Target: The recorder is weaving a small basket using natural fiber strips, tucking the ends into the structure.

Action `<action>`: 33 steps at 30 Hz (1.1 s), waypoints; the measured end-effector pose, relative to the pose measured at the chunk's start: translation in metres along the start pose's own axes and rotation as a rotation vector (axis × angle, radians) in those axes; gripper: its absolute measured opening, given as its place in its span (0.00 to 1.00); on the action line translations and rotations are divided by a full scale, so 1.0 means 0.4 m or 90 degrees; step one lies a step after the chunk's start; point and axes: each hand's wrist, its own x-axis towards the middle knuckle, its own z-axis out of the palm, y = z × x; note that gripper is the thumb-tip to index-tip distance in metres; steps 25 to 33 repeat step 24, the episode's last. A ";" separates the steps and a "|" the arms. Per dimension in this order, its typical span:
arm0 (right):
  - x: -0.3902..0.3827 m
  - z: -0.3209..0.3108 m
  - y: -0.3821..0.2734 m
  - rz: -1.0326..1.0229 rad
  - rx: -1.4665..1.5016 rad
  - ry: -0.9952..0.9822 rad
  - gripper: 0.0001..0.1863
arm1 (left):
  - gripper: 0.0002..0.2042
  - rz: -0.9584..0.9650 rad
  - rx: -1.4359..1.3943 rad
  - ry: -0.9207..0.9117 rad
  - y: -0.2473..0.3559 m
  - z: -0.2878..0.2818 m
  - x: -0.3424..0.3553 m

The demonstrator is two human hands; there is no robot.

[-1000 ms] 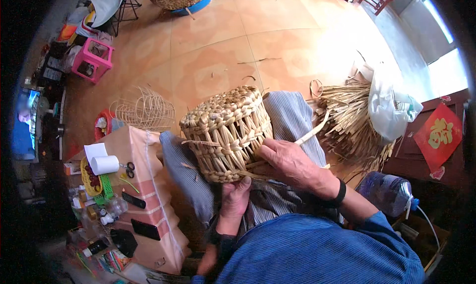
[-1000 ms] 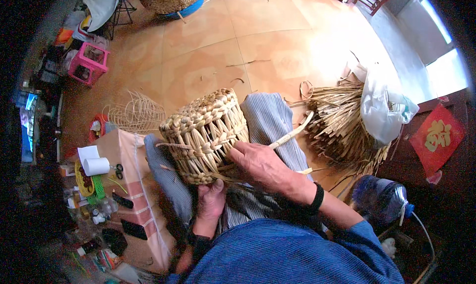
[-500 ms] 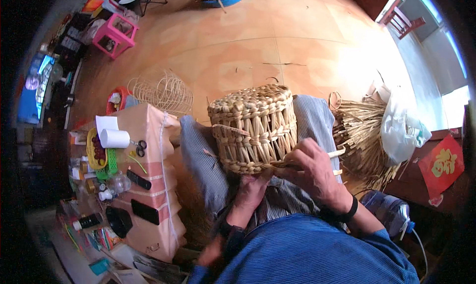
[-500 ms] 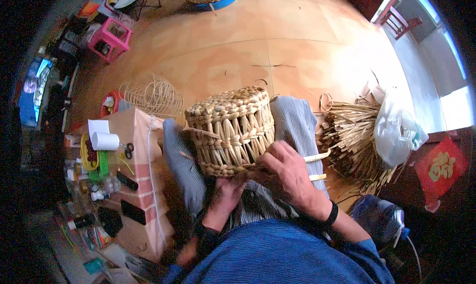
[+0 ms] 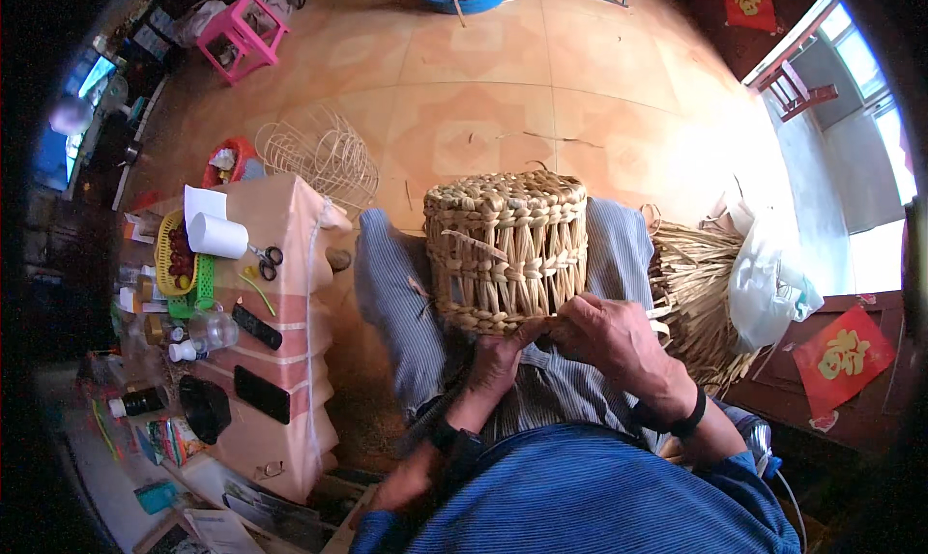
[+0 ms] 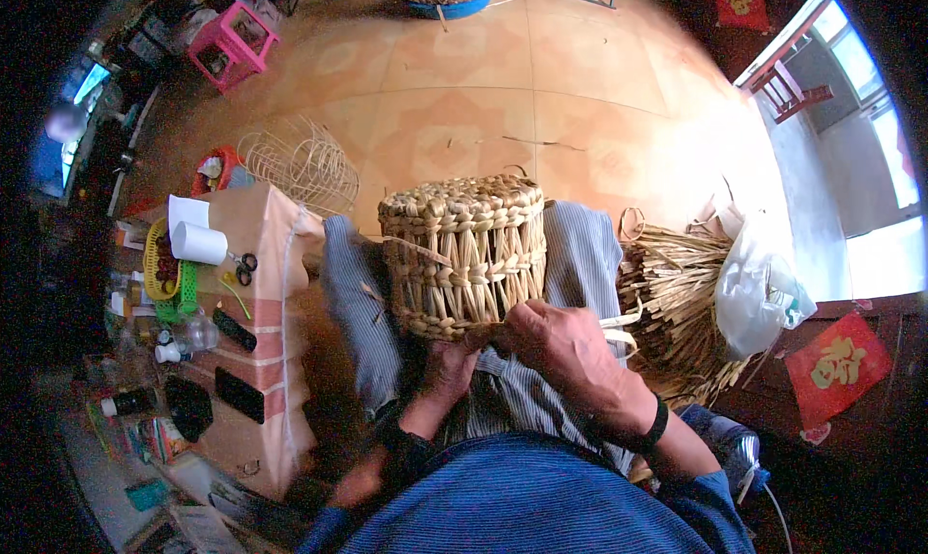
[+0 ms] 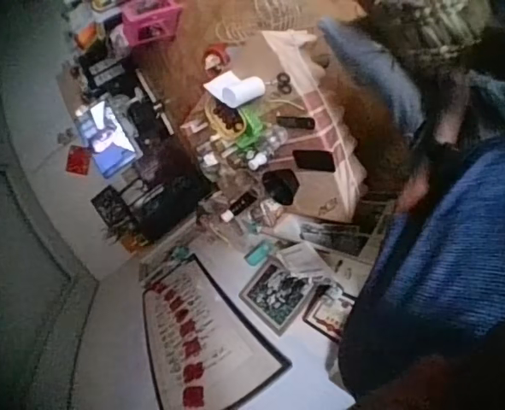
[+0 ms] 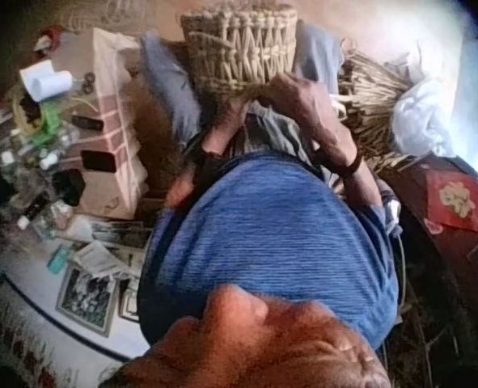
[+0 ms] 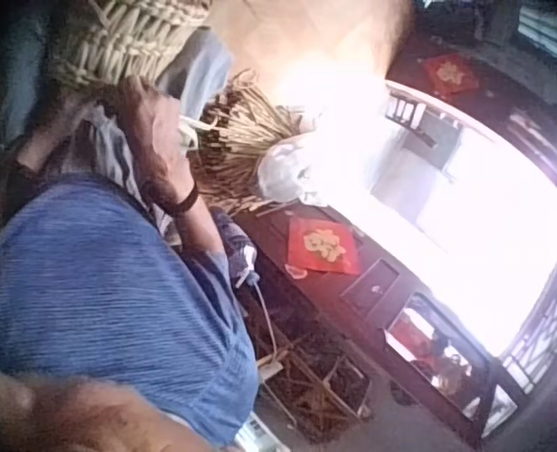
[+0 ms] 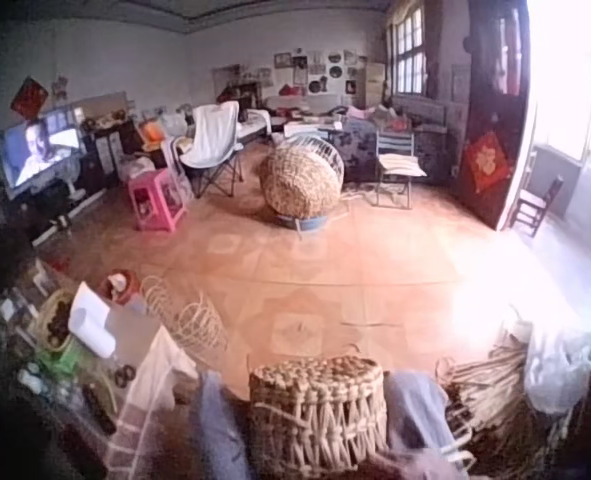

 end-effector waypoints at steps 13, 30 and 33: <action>0.079 0.029 0.021 -0.036 -0.073 0.109 0.11 | 0.29 -0.217 0.063 -0.012 0.056 -0.001 0.056; 0.082 0.110 -0.007 0.003 -0.069 0.161 0.13 | 0.30 -0.473 -0.643 0.126 0.038 0.046 0.030; 0.082 0.110 -0.007 0.003 -0.069 0.161 0.13 | 0.30 -0.473 -0.643 0.126 0.038 0.046 0.030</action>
